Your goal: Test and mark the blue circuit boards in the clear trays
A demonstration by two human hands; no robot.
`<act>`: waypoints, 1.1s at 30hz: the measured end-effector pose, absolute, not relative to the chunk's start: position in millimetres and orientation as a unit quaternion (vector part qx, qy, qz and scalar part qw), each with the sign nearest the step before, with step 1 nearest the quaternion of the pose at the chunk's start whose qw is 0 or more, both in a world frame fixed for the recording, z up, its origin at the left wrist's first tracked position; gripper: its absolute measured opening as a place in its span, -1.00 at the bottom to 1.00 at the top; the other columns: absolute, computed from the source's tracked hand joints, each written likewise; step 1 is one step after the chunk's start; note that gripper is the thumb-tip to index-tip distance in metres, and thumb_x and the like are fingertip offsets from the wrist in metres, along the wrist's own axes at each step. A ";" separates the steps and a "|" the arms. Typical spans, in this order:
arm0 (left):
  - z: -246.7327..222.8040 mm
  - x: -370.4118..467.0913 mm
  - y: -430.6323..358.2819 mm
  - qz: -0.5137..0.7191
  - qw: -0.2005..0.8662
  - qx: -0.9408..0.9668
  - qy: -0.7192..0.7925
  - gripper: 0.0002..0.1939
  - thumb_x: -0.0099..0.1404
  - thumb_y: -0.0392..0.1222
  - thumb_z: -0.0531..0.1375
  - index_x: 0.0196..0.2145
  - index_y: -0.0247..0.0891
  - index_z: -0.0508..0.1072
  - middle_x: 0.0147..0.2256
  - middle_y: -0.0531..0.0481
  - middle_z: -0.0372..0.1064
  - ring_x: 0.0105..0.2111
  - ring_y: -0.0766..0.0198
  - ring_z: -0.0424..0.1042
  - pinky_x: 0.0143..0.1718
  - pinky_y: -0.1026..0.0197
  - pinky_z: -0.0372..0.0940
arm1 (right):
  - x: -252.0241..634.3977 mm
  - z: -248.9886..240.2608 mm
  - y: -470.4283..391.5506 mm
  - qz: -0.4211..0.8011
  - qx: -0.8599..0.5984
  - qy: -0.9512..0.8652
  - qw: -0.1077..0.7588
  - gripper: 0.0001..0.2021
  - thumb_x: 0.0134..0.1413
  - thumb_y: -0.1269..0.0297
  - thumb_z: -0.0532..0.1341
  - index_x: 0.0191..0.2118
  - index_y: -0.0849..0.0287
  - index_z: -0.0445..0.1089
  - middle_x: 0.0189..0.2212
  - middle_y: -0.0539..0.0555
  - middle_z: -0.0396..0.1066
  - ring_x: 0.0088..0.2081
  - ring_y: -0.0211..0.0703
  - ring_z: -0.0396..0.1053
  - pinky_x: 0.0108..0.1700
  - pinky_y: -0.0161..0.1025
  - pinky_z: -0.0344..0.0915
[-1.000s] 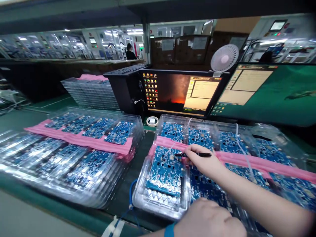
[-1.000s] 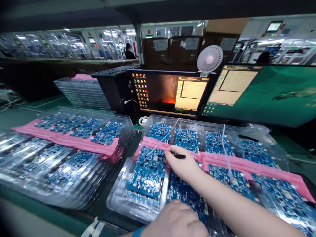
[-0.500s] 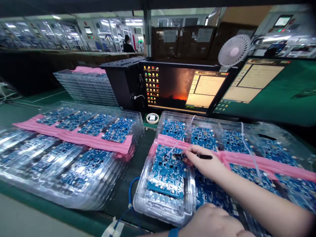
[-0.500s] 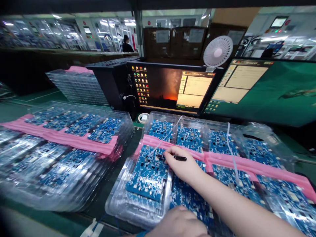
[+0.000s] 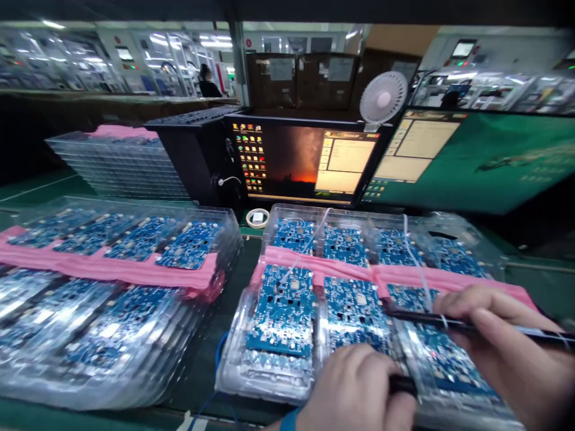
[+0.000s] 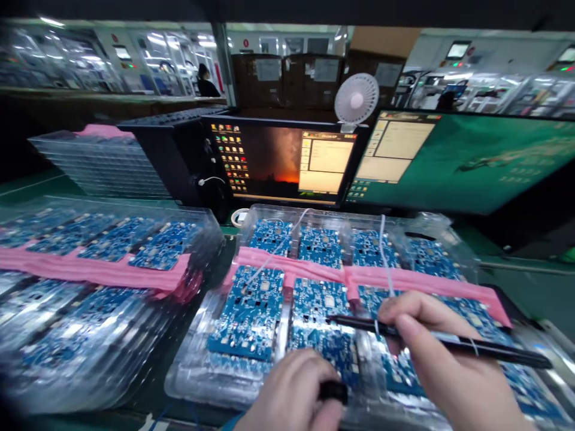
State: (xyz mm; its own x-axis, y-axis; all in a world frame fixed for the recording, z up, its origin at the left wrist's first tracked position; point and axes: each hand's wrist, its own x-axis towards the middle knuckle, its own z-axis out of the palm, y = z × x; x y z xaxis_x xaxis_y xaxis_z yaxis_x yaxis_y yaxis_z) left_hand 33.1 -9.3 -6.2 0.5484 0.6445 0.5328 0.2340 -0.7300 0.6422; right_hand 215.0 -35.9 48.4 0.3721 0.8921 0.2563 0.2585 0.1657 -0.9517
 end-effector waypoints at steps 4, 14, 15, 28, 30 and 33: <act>11.0 27.1 -9.8 0.372 0.327 0.809 0.316 -0.85 0.15 -0.29 0.00 -0.28 -0.25 0.27 -0.38 -0.06 0.30 -0.38 0.23 0.31 -0.39 0.19 0.26 | 217.1 31.1 -55.0 0.415 -0.482 -0.405 0.657 -0.78 0.11 0.16 0.08 -0.46 0.14 0.30 -0.54 0.03 0.16 -0.54 -0.26 0.14 -0.57 -0.40 0.17; 12.0 32.9 -18.0 0.399 0.290 0.802 0.338 -0.84 0.18 -0.31 0.02 -0.24 -0.22 0.23 -0.34 -0.04 0.28 -0.34 0.24 0.30 -0.33 0.20 0.24 | 212.3 20.4 -69.0 0.458 -0.512 -0.387 0.615 -0.73 0.09 0.10 0.09 -0.49 0.17 0.25 -0.52 0.03 0.16 -0.52 -0.25 0.09 -0.53 -0.39 0.08; 10.2 33.1 -18.5 0.400 0.282 0.808 0.330 -0.85 0.18 -0.31 0.01 -0.25 -0.22 0.23 -0.35 -0.05 0.28 -0.35 0.24 0.30 -0.34 0.19 0.24 | 212.5 19.9 -70.2 0.453 -0.530 -0.392 0.600 -0.72 0.09 0.07 0.09 -0.49 0.17 0.25 -0.52 0.03 0.17 -0.51 -0.24 0.10 -0.52 -0.39 0.07; 4.1 38.3 -10.3 0.373 0.139 0.907 0.135 -0.74 0.25 -0.06 -0.04 -0.27 -0.22 0.35 -0.54 0.00 0.33 -0.53 0.29 0.30 -0.49 0.25 0.19 | 205.5 23.7 -90.4 0.302 -0.597 -0.580 0.464 -0.72 0.17 0.13 -0.06 -0.12 0.00 0.31 -0.20 0.01 0.29 -0.15 -0.14 0.24 -0.12 -0.33 0.24; 13.3 35.7 -11.7 0.334 0.187 0.913 0.141 -0.70 0.26 -0.04 -0.07 -0.25 -0.21 0.37 -0.50 0.00 0.36 -0.48 0.29 0.33 -0.44 0.26 0.21 | 199.7 19.4 -92.7 0.307 -0.580 -0.614 0.439 -0.68 0.20 0.18 -0.11 -0.03 0.00 0.26 -0.09 -0.01 0.24 -0.06 -0.16 0.19 -0.03 -0.30 0.19; 28.6 31.8 -14.4 0.270 0.280 0.901 0.189 -0.74 0.24 -0.08 -0.02 -0.34 -0.23 0.41 -0.42 -0.03 0.40 -0.39 0.29 0.36 -0.34 0.27 0.23 | 191.0 18.3 -97.4 0.267 -0.543 -0.663 0.441 -0.66 0.21 0.23 -0.13 0.01 0.06 0.25 -0.06 -0.01 0.22 -0.03 -0.20 0.17 0.02 -0.34 0.15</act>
